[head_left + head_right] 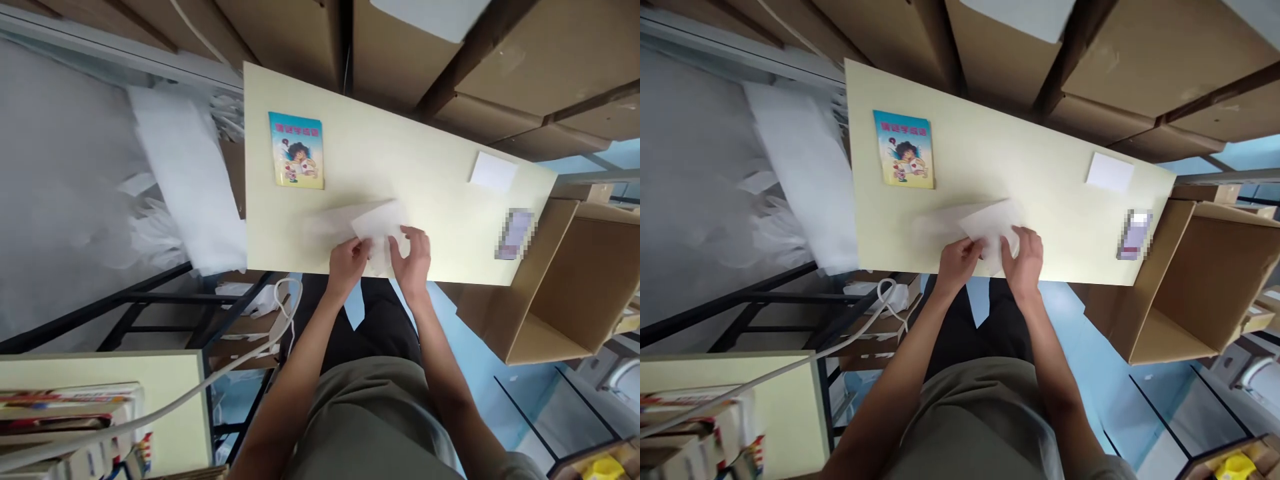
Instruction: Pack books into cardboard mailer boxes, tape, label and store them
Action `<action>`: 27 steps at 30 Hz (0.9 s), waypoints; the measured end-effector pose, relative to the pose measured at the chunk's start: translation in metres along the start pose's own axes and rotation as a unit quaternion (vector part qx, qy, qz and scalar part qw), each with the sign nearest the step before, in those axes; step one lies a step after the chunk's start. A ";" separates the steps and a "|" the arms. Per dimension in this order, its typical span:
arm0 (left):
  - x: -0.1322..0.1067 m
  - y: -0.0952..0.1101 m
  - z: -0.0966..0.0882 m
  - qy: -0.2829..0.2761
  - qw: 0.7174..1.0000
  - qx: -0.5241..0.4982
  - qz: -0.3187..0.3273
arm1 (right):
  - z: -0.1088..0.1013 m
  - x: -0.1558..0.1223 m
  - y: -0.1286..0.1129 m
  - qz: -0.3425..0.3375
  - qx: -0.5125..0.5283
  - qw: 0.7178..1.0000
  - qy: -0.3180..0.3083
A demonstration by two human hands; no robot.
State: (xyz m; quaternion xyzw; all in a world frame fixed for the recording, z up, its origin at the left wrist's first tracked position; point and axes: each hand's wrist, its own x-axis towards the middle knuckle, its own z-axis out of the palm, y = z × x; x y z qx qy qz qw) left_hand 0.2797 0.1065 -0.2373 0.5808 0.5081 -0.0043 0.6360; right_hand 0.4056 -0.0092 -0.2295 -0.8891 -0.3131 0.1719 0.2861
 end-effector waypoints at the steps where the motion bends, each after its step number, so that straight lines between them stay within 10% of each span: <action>1: 0.000 0.000 0.005 0.002 1.000 -0.004 0.001 | 0.000 -0.002 0.002 -0.028 0.008 0.999 -0.029; 6: -0.006 0.001 0.018 0.036 0.998 -0.056 -0.015 | 0.014 -0.006 0.005 -0.077 0.008 0.989 -0.129; 12: -0.012 0.002 0.021 0.048 0.998 -0.049 0.003 | 0.007 -0.005 0.006 -0.067 0.064 0.992 -0.081; 20: -0.013 0.005 0.019 0.099 0.994 -0.049 0.028 | -0.068 0.012 0.063 0.165 0.188 0.964 0.095; 27: -0.024 -0.007 0.029 0.016 1.000 0.011 0.025 | -0.079 0.009 0.120 0.246 0.171 0.951 0.072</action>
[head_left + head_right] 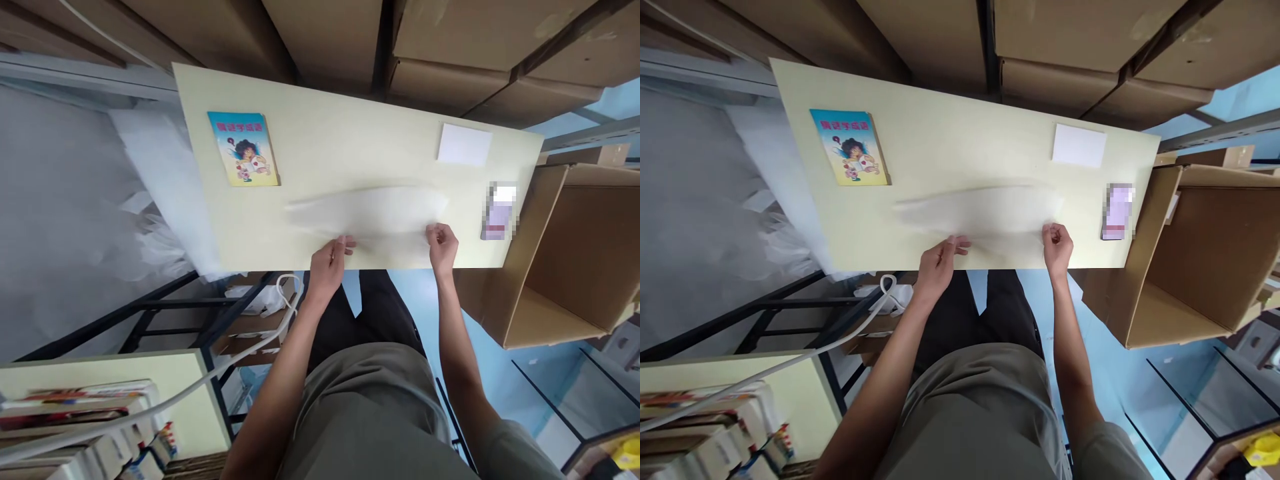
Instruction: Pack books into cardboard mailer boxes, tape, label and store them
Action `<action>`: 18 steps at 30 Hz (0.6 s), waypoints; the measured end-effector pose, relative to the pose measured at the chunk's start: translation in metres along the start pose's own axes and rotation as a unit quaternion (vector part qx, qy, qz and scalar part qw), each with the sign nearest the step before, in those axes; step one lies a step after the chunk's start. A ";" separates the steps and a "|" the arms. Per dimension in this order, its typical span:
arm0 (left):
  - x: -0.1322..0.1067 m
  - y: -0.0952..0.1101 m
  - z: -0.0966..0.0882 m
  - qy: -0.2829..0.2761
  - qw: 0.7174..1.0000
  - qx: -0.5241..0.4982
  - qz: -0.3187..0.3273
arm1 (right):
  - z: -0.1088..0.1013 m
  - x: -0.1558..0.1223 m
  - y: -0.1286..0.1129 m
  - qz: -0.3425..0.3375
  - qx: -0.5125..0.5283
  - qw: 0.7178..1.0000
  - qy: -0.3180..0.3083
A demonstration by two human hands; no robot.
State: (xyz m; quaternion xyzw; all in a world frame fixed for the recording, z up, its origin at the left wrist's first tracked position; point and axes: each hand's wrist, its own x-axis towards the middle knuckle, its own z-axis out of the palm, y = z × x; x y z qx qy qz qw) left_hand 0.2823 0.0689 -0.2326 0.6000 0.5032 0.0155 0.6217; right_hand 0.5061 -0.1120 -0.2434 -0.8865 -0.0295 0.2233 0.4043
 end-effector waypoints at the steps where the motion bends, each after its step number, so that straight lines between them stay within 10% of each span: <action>1: -0.002 -0.002 0.001 -0.027 1.000 0.008 -0.008 | -0.001 0.000 0.003 0.003 -0.004 1.000 -0.006; 4: -0.005 0.002 -0.002 -0.015 0.998 0.058 -0.007 | -0.003 0.004 0.005 0.015 -0.014 1.000 -0.019; 10: 0.041 0.019 -0.042 0.288 0.931 0.204 0.096 | 0.001 0.019 0.000 0.013 -0.039 0.999 -0.021; 18: 0.083 0.018 -0.073 0.097 0.987 0.124 -0.038 | 0.005 0.022 -0.014 -0.047 -0.035 0.997 -0.043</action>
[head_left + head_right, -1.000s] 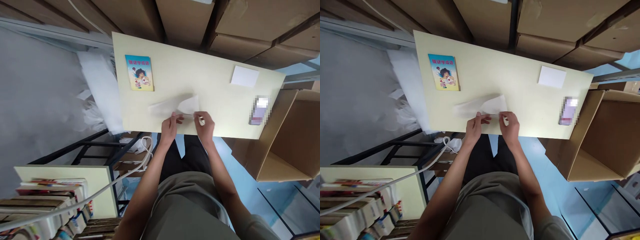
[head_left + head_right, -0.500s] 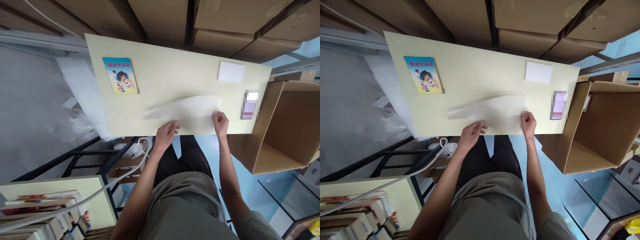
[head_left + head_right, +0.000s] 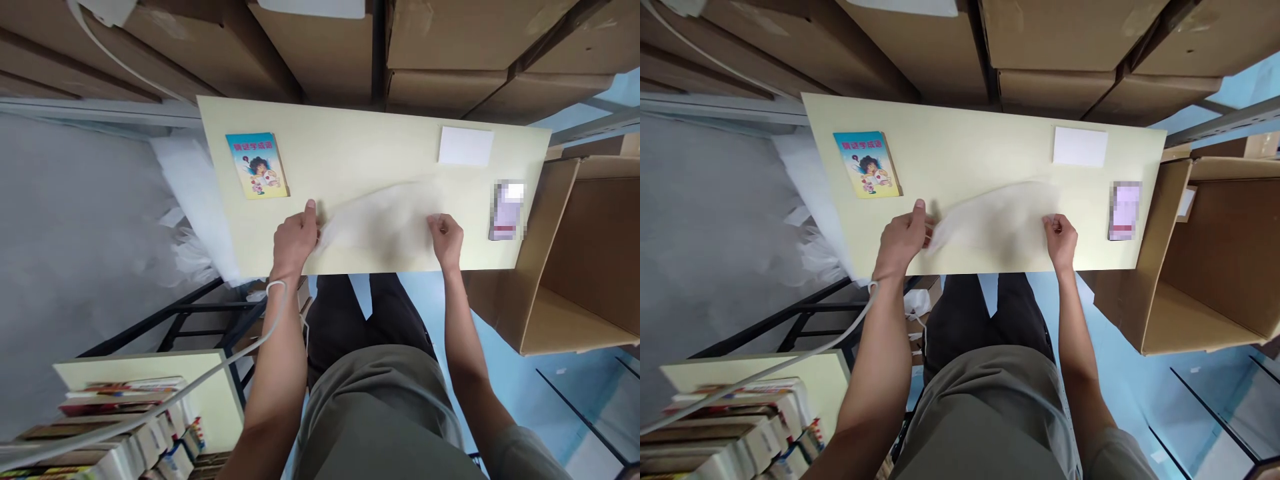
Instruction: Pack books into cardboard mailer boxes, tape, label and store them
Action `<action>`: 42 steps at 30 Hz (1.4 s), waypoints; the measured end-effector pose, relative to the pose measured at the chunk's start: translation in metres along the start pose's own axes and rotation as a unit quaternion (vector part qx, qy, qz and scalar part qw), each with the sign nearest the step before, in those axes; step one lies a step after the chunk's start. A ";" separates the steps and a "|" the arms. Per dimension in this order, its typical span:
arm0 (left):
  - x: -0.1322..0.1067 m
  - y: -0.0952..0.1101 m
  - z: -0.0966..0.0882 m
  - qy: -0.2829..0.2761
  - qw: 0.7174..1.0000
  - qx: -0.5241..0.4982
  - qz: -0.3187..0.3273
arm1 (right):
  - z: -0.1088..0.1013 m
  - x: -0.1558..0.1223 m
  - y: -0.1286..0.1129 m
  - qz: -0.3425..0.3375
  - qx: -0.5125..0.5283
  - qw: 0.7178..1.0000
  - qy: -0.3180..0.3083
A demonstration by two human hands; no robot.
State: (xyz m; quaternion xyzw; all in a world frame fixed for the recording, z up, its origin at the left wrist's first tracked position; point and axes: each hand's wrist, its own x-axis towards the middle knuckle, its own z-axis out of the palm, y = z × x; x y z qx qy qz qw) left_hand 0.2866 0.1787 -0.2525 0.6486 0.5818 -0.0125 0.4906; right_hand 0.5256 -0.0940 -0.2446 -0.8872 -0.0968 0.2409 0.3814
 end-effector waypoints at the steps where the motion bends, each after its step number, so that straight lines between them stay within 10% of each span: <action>1: -0.004 0.002 0.001 -0.032 0.999 -0.008 -0.019 | -0.002 -0.001 -0.002 -0.009 0.009 1.000 -0.002; 5: -0.026 0.013 0.013 -0.123 0.984 -0.107 -0.067 | -0.009 -0.010 -0.009 -0.034 0.039 0.999 -0.009; 24: -0.038 0.040 0.048 -0.141 0.953 -0.250 -0.094 | -0.016 -0.037 -0.004 -0.028 0.035 0.999 -0.023; 33: -0.053 0.047 -0.026 -0.022 0.977 -0.184 0.106 | -0.050 -0.024 -0.004 0.013 0.050 0.997 0.055; 42: -0.024 0.004 0.008 0.050 0.997 -0.021 0.052 | -0.029 0.001 0.014 0.000 -0.083 0.996 0.015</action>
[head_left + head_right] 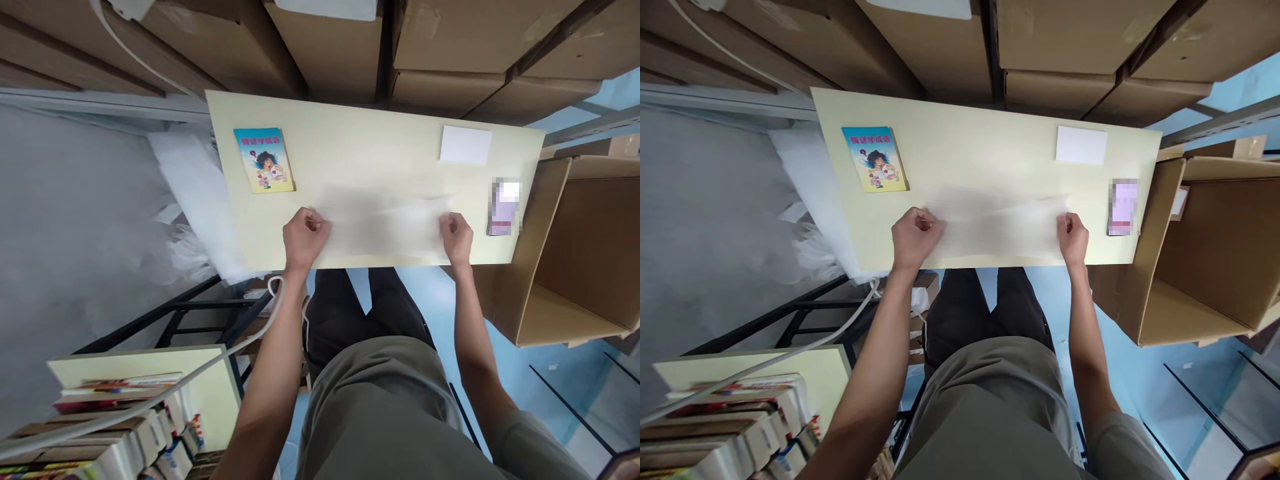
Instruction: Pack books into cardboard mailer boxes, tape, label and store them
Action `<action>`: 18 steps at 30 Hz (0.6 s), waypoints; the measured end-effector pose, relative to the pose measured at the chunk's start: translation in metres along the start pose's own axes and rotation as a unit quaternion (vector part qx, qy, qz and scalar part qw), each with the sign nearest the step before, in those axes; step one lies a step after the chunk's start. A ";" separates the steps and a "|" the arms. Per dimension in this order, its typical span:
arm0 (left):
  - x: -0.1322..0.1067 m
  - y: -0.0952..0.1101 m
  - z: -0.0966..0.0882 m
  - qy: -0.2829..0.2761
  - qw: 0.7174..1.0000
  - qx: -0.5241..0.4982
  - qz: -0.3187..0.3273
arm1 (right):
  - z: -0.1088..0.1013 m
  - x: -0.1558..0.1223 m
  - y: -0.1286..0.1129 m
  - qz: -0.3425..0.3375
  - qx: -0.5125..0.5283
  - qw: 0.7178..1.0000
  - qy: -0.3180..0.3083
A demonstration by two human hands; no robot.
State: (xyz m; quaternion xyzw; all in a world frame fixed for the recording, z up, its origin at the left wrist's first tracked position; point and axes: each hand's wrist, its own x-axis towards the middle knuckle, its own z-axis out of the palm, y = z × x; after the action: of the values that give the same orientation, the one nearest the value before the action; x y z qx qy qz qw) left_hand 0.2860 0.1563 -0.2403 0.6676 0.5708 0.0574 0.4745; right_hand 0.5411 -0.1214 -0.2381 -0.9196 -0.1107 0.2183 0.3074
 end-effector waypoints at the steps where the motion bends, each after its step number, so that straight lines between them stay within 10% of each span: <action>1: -0.001 -0.004 0.004 0.007 1.000 0.008 -0.009 | 0.003 0.000 0.000 -0.004 -0.013 1.000 0.003; 18: 0.045 0.001 0.026 0.078 0.990 -0.066 0.095 | 0.032 0.050 -0.022 0.000 -0.081 0.990 0.112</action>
State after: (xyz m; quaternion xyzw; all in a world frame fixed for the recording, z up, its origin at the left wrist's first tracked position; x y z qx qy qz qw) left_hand 0.3182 0.1783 -0.2751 0.6797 0.5348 0.1921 0.4637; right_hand 0.5682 -0.0706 -0.2638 -0.9601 -0.0928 0.1039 0.2427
